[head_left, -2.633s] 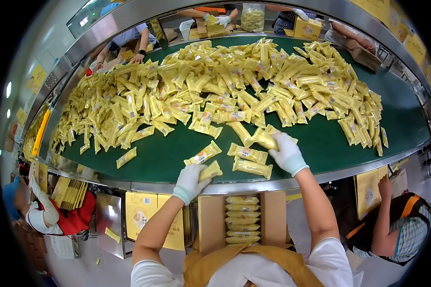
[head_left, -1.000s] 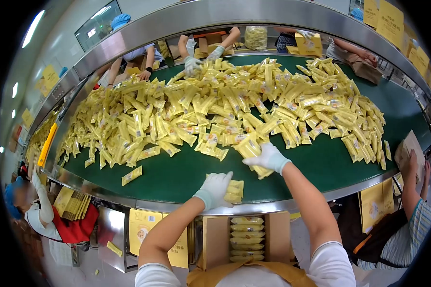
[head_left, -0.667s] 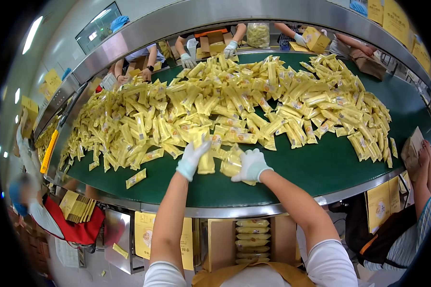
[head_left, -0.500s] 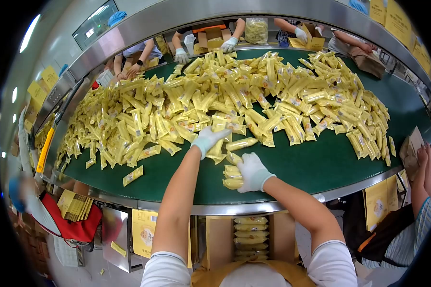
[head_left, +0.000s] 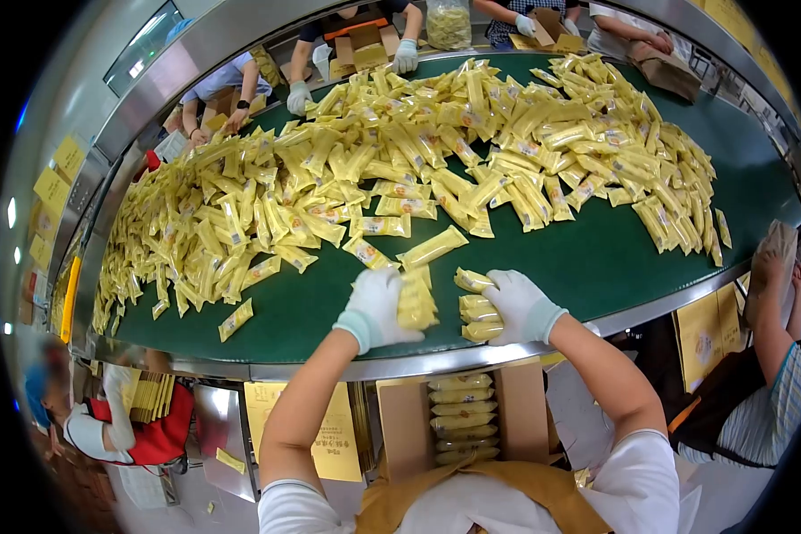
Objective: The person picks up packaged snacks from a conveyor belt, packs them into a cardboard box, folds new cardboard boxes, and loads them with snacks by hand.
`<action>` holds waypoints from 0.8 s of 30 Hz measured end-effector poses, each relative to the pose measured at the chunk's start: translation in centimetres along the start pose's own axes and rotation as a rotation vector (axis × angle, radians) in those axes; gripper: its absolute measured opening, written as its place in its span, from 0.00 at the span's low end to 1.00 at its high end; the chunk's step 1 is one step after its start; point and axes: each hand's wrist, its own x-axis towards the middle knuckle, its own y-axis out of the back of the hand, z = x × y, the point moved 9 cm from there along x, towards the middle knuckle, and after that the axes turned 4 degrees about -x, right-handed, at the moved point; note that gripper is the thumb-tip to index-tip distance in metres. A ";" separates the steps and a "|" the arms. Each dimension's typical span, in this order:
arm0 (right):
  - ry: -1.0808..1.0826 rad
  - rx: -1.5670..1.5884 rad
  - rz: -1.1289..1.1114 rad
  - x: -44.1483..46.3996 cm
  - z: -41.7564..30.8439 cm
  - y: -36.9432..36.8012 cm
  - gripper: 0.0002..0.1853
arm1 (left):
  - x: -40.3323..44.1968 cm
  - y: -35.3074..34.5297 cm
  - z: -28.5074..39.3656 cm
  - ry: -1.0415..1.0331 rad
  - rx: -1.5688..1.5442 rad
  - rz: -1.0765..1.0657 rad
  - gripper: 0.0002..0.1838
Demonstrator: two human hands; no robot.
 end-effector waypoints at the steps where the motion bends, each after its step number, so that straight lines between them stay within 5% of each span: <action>1: 0.020 -0.001 0.016 0.2 -0.3 -0.1 0.38 | -0.1 -1.5 0.4 0.044 -0.031 -0.152 0.53; 7: 0.006 -0.054 -0.062 1.4 -2.4 -1.0 0.53 | 0.2 -3.1 2.4 0.058 0.104 -0.034 0.65; 10: -0.072 -0.064 -0.122 1.4 -1.9 -1.3 0.62 | 0.3 -4.2 1.8 0.162 0.102 -0.163 0.70; 16: -0.357 0.166 -0.178 -0.2 0.5 0.3 0.64 | -2.0 -3.4 1.4 0.114 0.008 0.018 0.69; 19: -0.224 0.244 0.034 -3.1 -0.5 5.8 0.65 | -4.7 -2.3 -2.5 0.183 -0.443 0.274 0.70; 20: -0.125 0.236 0.079 -4.4 -2.4 8.2 0.65 | -6.4 -1.2 -3.3 0.160 -0.584 0.456 0.63; 22: 0.005 0.167 -0.073 -5.6 -7.1 10.9 0.62 | -7.7 -1.8 -5.1 0.182 -1.263 0.448 0.53; 24: 0.086 -0.016 -0.242 -6.8 -12.0 10.4 0.54 | -9.4 -2.5 -5.2 0.187 -1.474 0.320 0.40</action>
